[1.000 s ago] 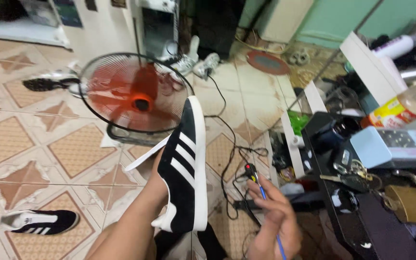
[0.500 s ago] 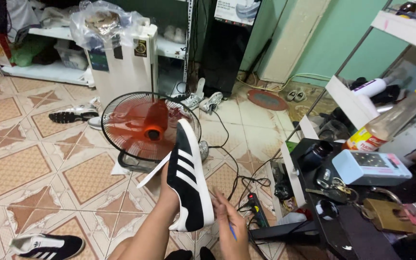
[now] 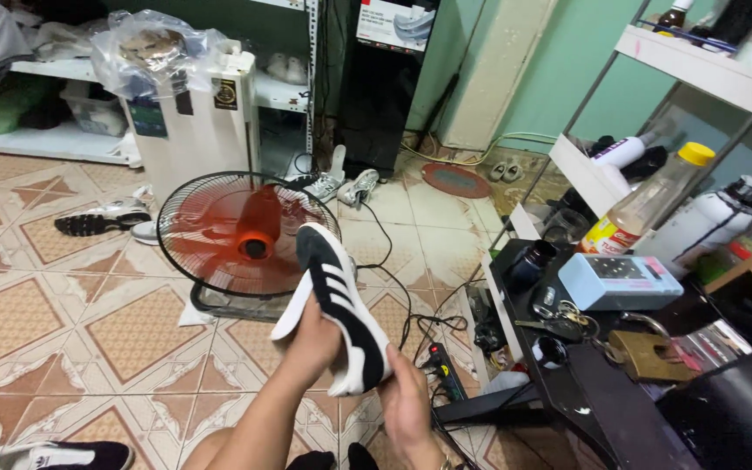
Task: The person paints the white sole and toe cap of a black and white sneaker with black paint using a small brush. They hold the shoe in their left hand and apply paint to the edges and textured surfaces of the sole.
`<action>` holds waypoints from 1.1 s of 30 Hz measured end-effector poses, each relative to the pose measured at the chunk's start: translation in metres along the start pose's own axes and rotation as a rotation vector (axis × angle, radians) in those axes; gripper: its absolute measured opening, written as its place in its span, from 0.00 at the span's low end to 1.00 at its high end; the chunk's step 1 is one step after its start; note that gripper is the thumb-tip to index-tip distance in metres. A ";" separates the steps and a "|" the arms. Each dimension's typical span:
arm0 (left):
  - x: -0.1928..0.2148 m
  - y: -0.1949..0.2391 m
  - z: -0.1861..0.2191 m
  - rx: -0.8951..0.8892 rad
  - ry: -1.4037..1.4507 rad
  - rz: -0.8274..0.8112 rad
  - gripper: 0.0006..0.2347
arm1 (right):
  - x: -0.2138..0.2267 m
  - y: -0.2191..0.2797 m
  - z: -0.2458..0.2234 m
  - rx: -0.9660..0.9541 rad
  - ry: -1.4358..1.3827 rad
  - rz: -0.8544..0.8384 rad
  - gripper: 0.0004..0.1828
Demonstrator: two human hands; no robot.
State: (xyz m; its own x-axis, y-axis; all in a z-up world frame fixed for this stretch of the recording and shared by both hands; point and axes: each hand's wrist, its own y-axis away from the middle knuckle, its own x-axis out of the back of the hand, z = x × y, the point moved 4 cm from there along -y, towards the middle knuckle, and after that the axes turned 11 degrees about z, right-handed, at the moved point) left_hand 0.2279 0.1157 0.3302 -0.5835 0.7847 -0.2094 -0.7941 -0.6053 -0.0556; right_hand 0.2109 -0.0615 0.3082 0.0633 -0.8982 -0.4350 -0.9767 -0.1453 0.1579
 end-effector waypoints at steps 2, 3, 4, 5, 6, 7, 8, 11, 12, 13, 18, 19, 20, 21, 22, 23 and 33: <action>-0.007 0.016 0.016 0.135 -0.056 -0.047 0.22 | 0.002 -0.005 -0.007 -0.086 -0.072 0.051 0.24; -0.010 0.030 0.042 -0.002 -0.255 -0.100 0.17 | 0.004 -0.009 -0.007 -0.176 -0.148 0.083 0.24; -0.013 0.044 0.068 -0.142 -0.452 -0.152 0.14 | 0.005 -0.012 -0.007 -0.265 -0.226 0.113 0.25; -0.014 0.055 0.084 -0.145 -0.449 -0.156 0.14 | 0.011 -0.017 -0.004 -0.260 -0.226 0.116 0.25; -0.017 0.067 0.101 -0.160 -0.358 -0.198 0.16 | 0.018 -0.021 -0.002 -0.267 -0.278 0.122 0.26; -0.020 0.076 0.118 -0.179 -0.266 -0.239 0.19 | 0.023 -0.028 -0.001 -0.270 -0.331 0.123 0.27; -0.012 0.074 0.107 -0.186 -0.261 -0.243 0.19 | 0.022 -0.029 -0.008 -0.261 -0.331 0.122 0.27; 0.015 0.068 0.102 -0.469 0.036 -0.199 0.12 | 0.012 -0.021 -0.028 -0.311 -0.387 0.133 0.31; 0.030 0.057 0.106 -0.408 0.145 0.040 0.16 | 0.006 -0.014 -0.038 -0.287 -0.361 0.166 0.32; 0.047 0.051 0.107 -0.335 0.244 0.282 0.20 | 0.000 -0.006 -0.046 -0.270 -0.336 0.199 0.32; 0.044 0.000 0.089 -0.048 0.241 0.177 0.24 | 0.001 0.010 -0.037 -0.346 -0.417 0.012 0.36; 0.039 -0.007 0.078 0.066 0.332 0.086 0.25 | -0.003 0.014 -0.038 -0.375 -0.427 -0.005 0.38; 0.041 -0.003 0.076 0.060 0.334 0.095 0.25 | 0.001 0.013 -0.033 -0.379 -0.422 -0.015 0.38; 0.037 -0.001 0.076 0.100 0.486 -0.006 0.28 | -0.003 0.012 -0.030 -0.382 -0.467 -0.207 0.36; 0.033 0.002 0.076 0.141 0.637 -0.111 0.31 | -0.005 0.012 -0.028 -0.387 -0.507 -0.401 0.35; 0.031 0.005 0.078 0.138 0.637 -0.106 0.31 | -0.008 0.013 -0.031 -0.391 -0.506 -0.405 0.35; 0.014 0.029 0.090 0.349 0.828 -0.132 0.30 | 0.014 0.002 -0.023 -0.353 -0.440 -0.418 0.33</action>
State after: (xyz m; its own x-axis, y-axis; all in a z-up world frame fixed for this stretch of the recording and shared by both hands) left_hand 0.1814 0.1213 0.4133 -0.2823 0.4161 -0.8644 -0.9309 -0.3365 0.1421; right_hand 0.2145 -0.0840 0.3224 0.2571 -0.4975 -0.8285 -0.7589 -0.6347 0.1457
